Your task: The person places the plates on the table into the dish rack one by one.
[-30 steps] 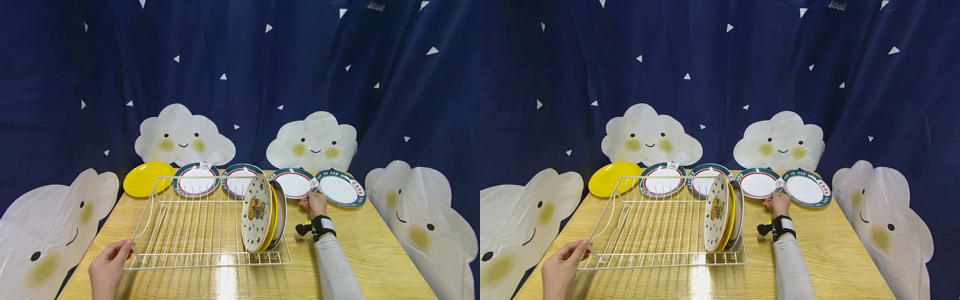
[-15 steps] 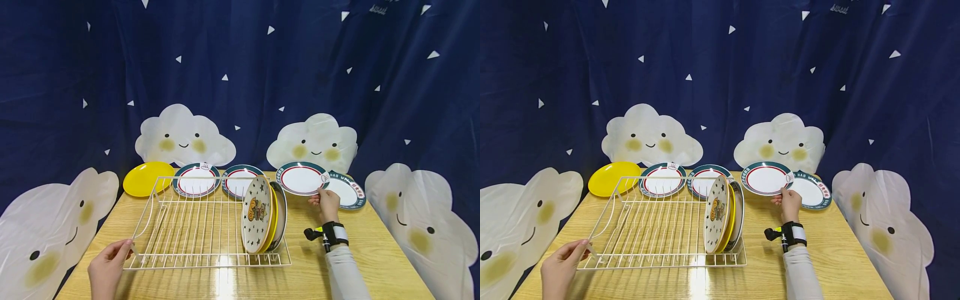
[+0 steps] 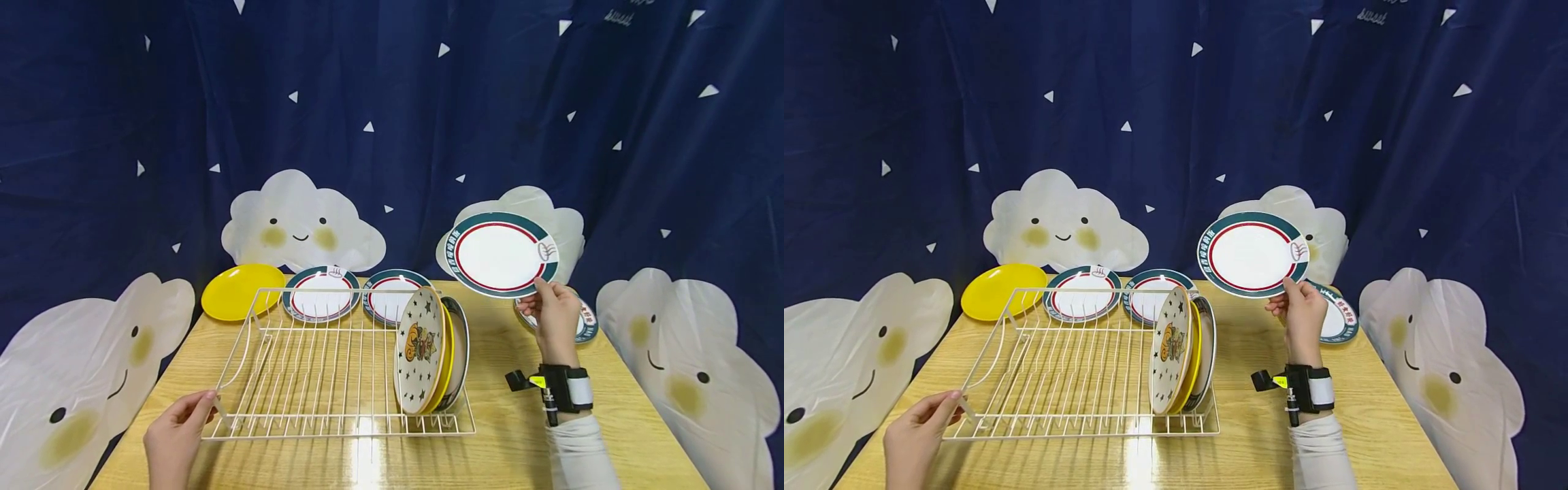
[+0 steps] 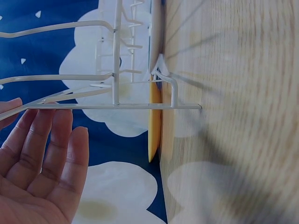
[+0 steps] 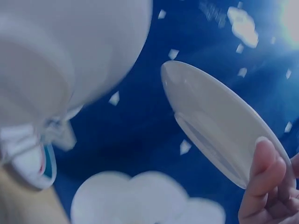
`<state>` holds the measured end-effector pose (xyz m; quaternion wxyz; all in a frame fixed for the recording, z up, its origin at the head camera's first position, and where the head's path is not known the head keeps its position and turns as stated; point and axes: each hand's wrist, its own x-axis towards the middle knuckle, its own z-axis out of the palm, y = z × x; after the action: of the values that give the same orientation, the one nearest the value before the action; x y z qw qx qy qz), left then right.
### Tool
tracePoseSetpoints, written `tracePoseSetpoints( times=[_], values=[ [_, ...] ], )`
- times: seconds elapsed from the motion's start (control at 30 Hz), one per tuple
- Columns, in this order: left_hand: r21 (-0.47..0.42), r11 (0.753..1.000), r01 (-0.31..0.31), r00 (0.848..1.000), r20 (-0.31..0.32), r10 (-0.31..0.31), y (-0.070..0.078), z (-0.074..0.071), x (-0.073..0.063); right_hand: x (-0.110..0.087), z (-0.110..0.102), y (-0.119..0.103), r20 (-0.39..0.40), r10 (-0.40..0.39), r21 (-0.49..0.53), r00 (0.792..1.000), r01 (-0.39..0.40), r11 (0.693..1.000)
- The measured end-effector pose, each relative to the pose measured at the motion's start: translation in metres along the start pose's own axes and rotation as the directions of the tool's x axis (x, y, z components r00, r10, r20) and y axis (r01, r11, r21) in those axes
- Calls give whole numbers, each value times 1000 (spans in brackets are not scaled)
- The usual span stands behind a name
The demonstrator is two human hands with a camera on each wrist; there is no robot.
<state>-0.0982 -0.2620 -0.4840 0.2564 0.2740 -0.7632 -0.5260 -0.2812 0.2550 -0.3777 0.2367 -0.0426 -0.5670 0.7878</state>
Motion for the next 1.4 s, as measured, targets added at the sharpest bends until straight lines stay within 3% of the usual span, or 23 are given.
tracePoseSetpoints(
  times=[0.13,0.27,0.37,0.47,0.57,0.67,0.73,0.9,1.0,1.3,1.4],
  values=[
    [-1,1000,-12,1000,-8,12,0,0,0,-20,12,-24,54,-72,-31,996,74,997],
    [-3,1000,-6,1000,-6,6,0,0,0,-41,24,-44,98,-120,-132,988,133,982],
    [6,1000,5,1000,9,-5,1,-1,0,-57,32,-57,121,-139,-236,983,164,958],
    [16,1000,15,1000,23,-16,1,-2,0,-74,39,-67,165,-171,-358,971,220,907],
    [22,1000,17,999,28,-18,0,-2,1,-89,46,-73,221,-224,-463,949,304,833],
    [19,1000,10,1000,27,-11,0,-2,2,-103,54,-75,292,-297,-543,909,413,731],
    [19,1000,6,1000,25,-6,0,-2,2,-112,60,-74,345,-338,-588,876,482,650],
    [14,1000,7,1000,24,-7,0,-2,1,-131,75,-66,497,-395,-658,773,632,409],
    [2,1000,19,999,30,-19,0,-2,1,-139,84,-61,568,-399,-659,720,688,305],
    [-7,1000,16,1000,13,-16,1,-1,2,-154,108,-38,631,-329,-711,702,694,118],
    [2,1000,22,1000,21,-22,0,-1,2,-155,112,-30,639,-305,-722,706,687,76]
  ],
)
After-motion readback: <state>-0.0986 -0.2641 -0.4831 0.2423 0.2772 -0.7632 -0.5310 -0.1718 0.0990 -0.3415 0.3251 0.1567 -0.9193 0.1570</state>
